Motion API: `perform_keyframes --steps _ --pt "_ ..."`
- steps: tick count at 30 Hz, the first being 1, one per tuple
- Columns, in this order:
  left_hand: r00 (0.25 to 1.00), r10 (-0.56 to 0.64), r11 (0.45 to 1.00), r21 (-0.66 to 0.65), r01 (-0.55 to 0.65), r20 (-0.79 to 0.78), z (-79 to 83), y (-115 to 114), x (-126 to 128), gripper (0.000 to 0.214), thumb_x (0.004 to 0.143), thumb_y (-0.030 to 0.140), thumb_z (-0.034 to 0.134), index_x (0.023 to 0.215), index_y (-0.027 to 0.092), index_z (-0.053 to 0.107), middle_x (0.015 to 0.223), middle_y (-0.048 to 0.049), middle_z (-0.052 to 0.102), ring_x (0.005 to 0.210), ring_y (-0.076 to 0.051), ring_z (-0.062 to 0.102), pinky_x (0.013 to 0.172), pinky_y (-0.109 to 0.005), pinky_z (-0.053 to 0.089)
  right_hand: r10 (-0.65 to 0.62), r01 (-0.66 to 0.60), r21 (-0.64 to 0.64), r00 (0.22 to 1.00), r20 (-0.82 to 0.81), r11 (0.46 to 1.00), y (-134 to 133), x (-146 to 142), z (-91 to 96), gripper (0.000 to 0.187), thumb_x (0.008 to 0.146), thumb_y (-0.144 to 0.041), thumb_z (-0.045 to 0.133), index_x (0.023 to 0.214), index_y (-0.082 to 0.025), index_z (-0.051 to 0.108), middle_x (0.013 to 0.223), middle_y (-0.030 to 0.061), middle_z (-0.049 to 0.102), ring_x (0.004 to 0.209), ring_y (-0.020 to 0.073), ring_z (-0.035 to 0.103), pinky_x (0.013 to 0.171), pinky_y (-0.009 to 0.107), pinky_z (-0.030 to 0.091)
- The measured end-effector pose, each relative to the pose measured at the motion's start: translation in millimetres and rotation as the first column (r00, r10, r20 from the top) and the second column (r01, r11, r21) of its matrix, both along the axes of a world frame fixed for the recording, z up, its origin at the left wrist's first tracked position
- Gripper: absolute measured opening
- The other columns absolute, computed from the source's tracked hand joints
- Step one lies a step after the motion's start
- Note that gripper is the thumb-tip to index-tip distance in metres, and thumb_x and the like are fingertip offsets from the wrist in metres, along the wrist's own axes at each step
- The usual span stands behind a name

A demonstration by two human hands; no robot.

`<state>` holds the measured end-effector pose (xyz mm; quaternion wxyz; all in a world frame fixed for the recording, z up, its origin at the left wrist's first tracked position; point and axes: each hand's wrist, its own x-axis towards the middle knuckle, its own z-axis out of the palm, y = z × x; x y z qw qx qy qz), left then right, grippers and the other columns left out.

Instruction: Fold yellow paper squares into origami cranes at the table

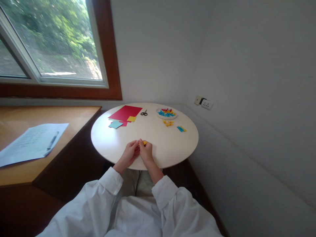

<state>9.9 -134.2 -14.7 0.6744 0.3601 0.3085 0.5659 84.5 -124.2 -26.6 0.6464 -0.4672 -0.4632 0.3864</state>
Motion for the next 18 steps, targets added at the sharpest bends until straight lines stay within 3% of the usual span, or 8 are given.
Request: perform_keyframes --steps 11,18 --pt "1.0 -0.011 1.0 0.014 0.011 -0.015 0.7 -1.3 -1.1 0.035 0.058 0.041 0.073 0.06 0.013 0.053 0.054 0.0038 0.046 0.05 -0.005 0.042 0.047 -0.018 0.031 -0.01 0.01 0.016 1.0 0.021 1.0 -3.3 0.0 3.8 0.035 0.069 -0.045 0.053 0.048 -0.019 0.045 0.046 -0.0031 0.046 0.047 0.0098 0.04 0.046 0.023 0.033" --pt "0.997 0.079 0.996 0.043 -0.08 0.008 -1.4 1.1 -0.5 0.035 0.063 0.041 0.068 0.056 0.015 0.046 0.05 0.0058 0.04 0.047 -0.005 0.037 0.047 -0.02 0.029 -0.003 0.002 -0.018 0.998 -0.056 1.0 -3.2 1.6 2.9 0.039 0.071 -0.049 0.054 0.05 -0.019 0.039 0.046 -0.0065 0.039 0.046 0.0077 0.036 0.045 0.022 0.031"
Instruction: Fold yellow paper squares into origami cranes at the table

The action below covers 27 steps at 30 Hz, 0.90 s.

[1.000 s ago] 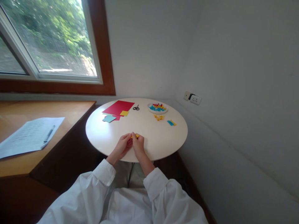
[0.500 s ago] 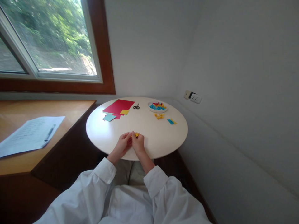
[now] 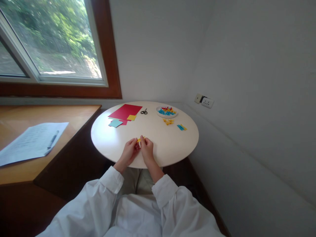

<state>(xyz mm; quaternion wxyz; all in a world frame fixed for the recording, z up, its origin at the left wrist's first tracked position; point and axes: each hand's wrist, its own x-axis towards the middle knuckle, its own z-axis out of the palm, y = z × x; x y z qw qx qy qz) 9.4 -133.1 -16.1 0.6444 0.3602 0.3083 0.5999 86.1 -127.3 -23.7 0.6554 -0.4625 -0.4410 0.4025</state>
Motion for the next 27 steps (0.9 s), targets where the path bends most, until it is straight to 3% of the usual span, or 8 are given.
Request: perform_keyframes --steps 10,17,27 --pt "0.998 0.069 0.997 0.016 -0.069 0.0 -3.4 3.4 0.4 0.03 0.062 0.038 0.067 0.059 0.015 0.05 0.054 0.0043 0.046 0.05 -0.006 0.042 0.051 -0.021 0.032 0.031 -0.032 -0.005 0.989 -0.144 0.999 4.1 -1.2 -4.3 0.022 0.063 -0.036 0.062 0.068 -0.018 0.052 0.057 -0.0045 0.051 0.052 0.0087 0.047 0.05 0.022 0.04" --pt "0.996 0.087 0.996 0.005 -0.087 -0.025 -4.1 2.8 -0.9 0.024 0.062 0.034 0.067 0.067 0.013 0.059 0.063 0.0006 0.055 0.057 -0.008 0.05 0.057 -0.021 0.038 0.024 -0.026 -0.011 0.988 -0.153 1.0 5.8 -0.6 -7.8 0.018 0.063 -0.032 0.061 0.07 -0.017 0.055 0.065 -0.0011 0.058 0.059 0.0111 0.053 0.056 0.025 0.044" --pt "0.994 0.106 0.994 0.009 -0.106 -0.022 -2.3 2.3 -1.6 0.026 0.063 0.032 0.067 0.08 0.014 0.057 0.069 -0.0004 0.06 0.062 -0.01 0.057 0.062 -0.023 0.042 0.014 -0.013 0.002 0.99 -0.142 1.0 4.8 -0.6 -6.1 0.015 0.062 -0.028 0.062 0.069 -0.016 0.056 0.065 -0.0009 0.058 0.062 0.0119 0.054 0.059 0.025 0.045"
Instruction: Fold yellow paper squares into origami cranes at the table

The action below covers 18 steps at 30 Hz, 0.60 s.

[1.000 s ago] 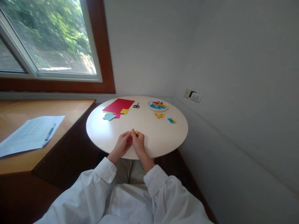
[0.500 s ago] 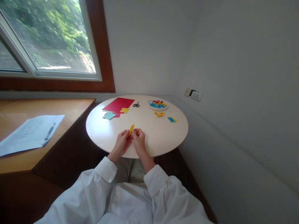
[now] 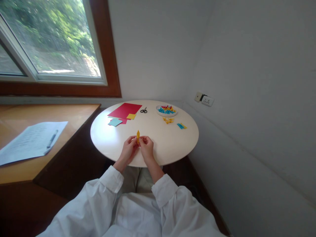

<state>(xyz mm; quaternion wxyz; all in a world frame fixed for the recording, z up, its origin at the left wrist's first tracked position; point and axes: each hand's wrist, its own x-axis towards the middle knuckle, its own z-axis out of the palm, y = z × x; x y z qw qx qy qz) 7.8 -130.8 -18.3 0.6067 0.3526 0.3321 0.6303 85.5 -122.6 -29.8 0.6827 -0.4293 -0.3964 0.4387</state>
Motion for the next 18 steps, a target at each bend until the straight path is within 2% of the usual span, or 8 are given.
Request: perform_keyframes --steps 8,13,18 --pt "1.0 -0.014 1.0 0.008 0.014 0.011 2.7 -2.3 -0.2 0.027 0.062 0.029 0.069 0.081 0.015 0.055 0.064 -0.0005 0.064 0.062 -0.011 0.061 0.065 -0.024 0.044 -0.055 0.05 0.051 0.995 0.089 0.997 0.4 3.1 -0.2 0.013 0.063 -0.026 0.061 0.071 -0.017 0.055 0.064 -0.0018 0.056 0.061 0.0122 0.052 0.059 0.026 0.045" --pt "1.0 0.008 0.999 0.037 -0.008 -0.002 0.0 -0.6 -0.6 0.029 0.061 0.03 0.071 0.081 0.015 0.055 0.065 -0.0015 0.066 0.064 -0.013 0.063 0.068 -0.027 0.046 -0.119 0.096 0.125 0.974 0.192 0.987 0.9 3.1 0.0 0.01 0.064 -0.024 0.059 0.069 -0.016 0.057 0.069 0.0006 0.059 0.067 0.0138 0.054 0.066 0.028 0.046" --pt "0.999 0.028 0.998 0.063 -0.026 -0.02 -0.8 -0.3 -1.1 0.026 0.064 0.031 0.07 0.08 0.015 0.056 0.067 -0.002 0.067 0.064 -0.013 0.063 0.071 -0.029 0.046 -0.145 0.122 0.13 0.971 0.191 0.984 -2.9 1.9 4.2 0.01 0.066 -0.025 0.058 0.07 -0.016 0.057 0.071 0.0012 0.06 0.068 0.0143 0.056 0.067 0.029 0.047"
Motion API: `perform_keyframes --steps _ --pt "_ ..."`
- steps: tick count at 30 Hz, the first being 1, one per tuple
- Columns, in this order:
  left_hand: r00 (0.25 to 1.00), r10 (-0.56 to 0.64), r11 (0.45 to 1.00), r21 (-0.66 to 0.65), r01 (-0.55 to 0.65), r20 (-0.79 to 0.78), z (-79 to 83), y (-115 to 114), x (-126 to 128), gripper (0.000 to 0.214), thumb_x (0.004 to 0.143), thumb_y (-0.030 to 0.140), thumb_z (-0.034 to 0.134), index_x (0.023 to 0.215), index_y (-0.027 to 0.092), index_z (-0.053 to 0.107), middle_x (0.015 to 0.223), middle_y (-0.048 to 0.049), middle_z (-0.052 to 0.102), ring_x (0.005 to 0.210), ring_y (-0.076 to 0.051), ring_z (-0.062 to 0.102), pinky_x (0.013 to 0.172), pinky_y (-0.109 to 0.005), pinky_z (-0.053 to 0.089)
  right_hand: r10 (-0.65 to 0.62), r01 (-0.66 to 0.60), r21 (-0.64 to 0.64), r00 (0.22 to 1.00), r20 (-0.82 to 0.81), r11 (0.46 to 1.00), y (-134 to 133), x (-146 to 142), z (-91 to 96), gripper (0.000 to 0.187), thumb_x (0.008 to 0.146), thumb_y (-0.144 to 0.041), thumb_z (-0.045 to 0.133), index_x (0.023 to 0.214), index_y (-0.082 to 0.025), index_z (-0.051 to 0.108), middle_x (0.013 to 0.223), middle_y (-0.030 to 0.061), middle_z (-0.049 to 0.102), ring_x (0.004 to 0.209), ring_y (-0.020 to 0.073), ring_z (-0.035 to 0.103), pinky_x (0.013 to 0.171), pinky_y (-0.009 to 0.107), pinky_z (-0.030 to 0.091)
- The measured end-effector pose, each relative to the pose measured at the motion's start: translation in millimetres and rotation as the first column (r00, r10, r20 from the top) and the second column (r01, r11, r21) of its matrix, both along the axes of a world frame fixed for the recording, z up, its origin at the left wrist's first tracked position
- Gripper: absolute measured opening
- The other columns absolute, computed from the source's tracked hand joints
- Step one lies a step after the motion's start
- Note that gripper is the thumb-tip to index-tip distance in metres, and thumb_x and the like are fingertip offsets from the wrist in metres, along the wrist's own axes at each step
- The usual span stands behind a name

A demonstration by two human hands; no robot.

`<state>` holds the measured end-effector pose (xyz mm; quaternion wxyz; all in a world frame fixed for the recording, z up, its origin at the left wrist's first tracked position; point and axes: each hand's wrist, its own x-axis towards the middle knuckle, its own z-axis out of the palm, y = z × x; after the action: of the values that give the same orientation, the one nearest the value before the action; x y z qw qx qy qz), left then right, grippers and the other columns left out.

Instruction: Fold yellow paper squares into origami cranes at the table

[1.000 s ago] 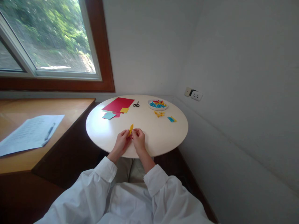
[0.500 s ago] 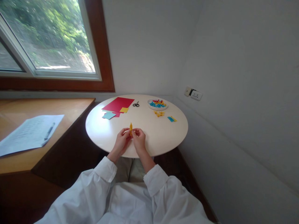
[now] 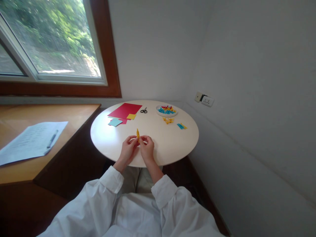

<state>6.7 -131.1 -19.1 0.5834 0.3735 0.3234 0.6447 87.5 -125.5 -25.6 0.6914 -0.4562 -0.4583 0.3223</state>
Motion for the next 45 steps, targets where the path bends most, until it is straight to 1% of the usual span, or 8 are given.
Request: perform_keyframes --steps 5,11,17,19,25,30,38,45 --pt "1.0 0.02 1.0 0.011 -0.019 -0.025 -1.0 1 -1 0.026 0.065 0.032 0.069 0.08 0.015 0.056 0.069 -0.0028 0.067 0.067 -0.014 0.063 0.074 -0.03 0.046 -0.025 0.026 0.021 0.999 -0.029 0.999 -5 -1 4.2 0.012 0.068 -0.027 0.058 0.073 -0.017 0.055 0.073 0.0012 0.059 0.071 0.0144 0.057 0.068 0.029 0.048" --pt "1.0 -0.003 0.999 0.039 0.003 -0.022 -2.6 1 0 0.024 0.065 0.03 0.069 0.079 0.014 0.058 0.069 -0.003 0.067 0.067 -0.014 0.063 0.073 -0.031 0.046 0.018 -0.017 0.029 1.0 -0.008 0.999 -5 -1 3.6 0.012 0.07 -0.027 0.059 0.074 -0.016 0.059 0.075 0.0025 0.062 0.073 0.0154 0.059 0.071 0.03 0.048" --pt "0.999 0.0 0.998 0.059 0.003 -0.036 -4.8 3 0 0.022 0.065 0.028 0.069 0.078 0.014 0.059 0.07 -0.0033 0.066 0.068 -0.014 0.063 0.073 -0.03 0.046 0.04 -0.04 0.021 0.999 -0.011 0.999 -5 0 2.7 0.013 0.069 -0.027 0.06 0.075 -0.016 0.062 0.075 0.0036 0.065 0.072 0.0161 0.06 0.07 0.03 0.049" --pt "0.998 0.013 0.998 0.065 -0.01 -0.053 -5.0 3 0 0.022 0.064 0.028 0.069 0.078 0.014 0.059 0.07 -0.0034 0.066 0.068 -0.014 0.063 0.072 -0.03 0.046 0.044 -0.044 0.013 0.999 -0.013 0.999 -5 0 3.0 0.014 0.069 -0.028 0.061 0.075 -0.015 0.063 0.074 0.0038 0.065 0.071 0.0161 0.06 0.07 0.03 0.049" --pt "0.981 0.069 0.993 0.109 -0.05 -0.183 -6.1 4 -1 0.018 0.065 0.027 0.066 0.077 0.014 0.06 0.07 -0.0038 0.066 0.067 -0.014 0.062 0.067 -0.027 0.046 0.048 -0.048 0.008 0.996 -0.075 0.999 -6 -1 4.4 0.016 0.065 -0.028 0.066 0.073 -0.015 0.062 0.072 0.0029 0.064 0.068 0.0156 0.061 0.066 0.029 0.05" --pt "0.972 0.086 0.99 0.127 -0.059 -0.221 -8.9 6 -2 0.016 0.067 0.025 0.064 0.078 0.014 0.061 0.071 -0.0034 0.065 0.068 -0.014 0.061 0.068 -0.028 0.046 0.054 -0.053 0.011 0.993 -0.107 0.999 -7 -1 7.1 0.016 0.064 -0.027 0.066 0.072 -0.015 0.06 0.071 0.0023 0.063 0.067 0.0151 0.061 0.065 0.029 0.05" --pt "0.956 0.098 0.987 0.151 -0.057 -0.278 -13.8 10 0 0.014 0.069 0.025 0.06 0.078 0.015 0.06 0.071 -0.003 0.065 0.068 -0.014 0.061 0.069 -0.028 0.046 0.008 -0.006 0.017 0.992 -0.125 1.0 -7 -1 8.9 0.018 0.061 -0.026 0.068 0.07 -0.016 0.055 0.069 0.0 0.059 0.065 0.0136 0.059 0.063 0.028 0.05" --pt "0.948 0.108 0.983 0.172 -0.058 -0.299 -14.4 10 -1 0.015 0.071 0.028 0.058 0.079 0.015 0.06 0.074 -0.0046 0.066 0.07 -0.015 0.061 0.069 -0.029 0.046 0.028 -0.028 0.0 0.996 -0.088 1.0 -7 -1 7.7 0.014 0.064 -0.026 0.065 0.069 -0.015 0.059 0.069 0.0017 0.063 0.065 0.0146 0.06 0.065 0.029 0.05"
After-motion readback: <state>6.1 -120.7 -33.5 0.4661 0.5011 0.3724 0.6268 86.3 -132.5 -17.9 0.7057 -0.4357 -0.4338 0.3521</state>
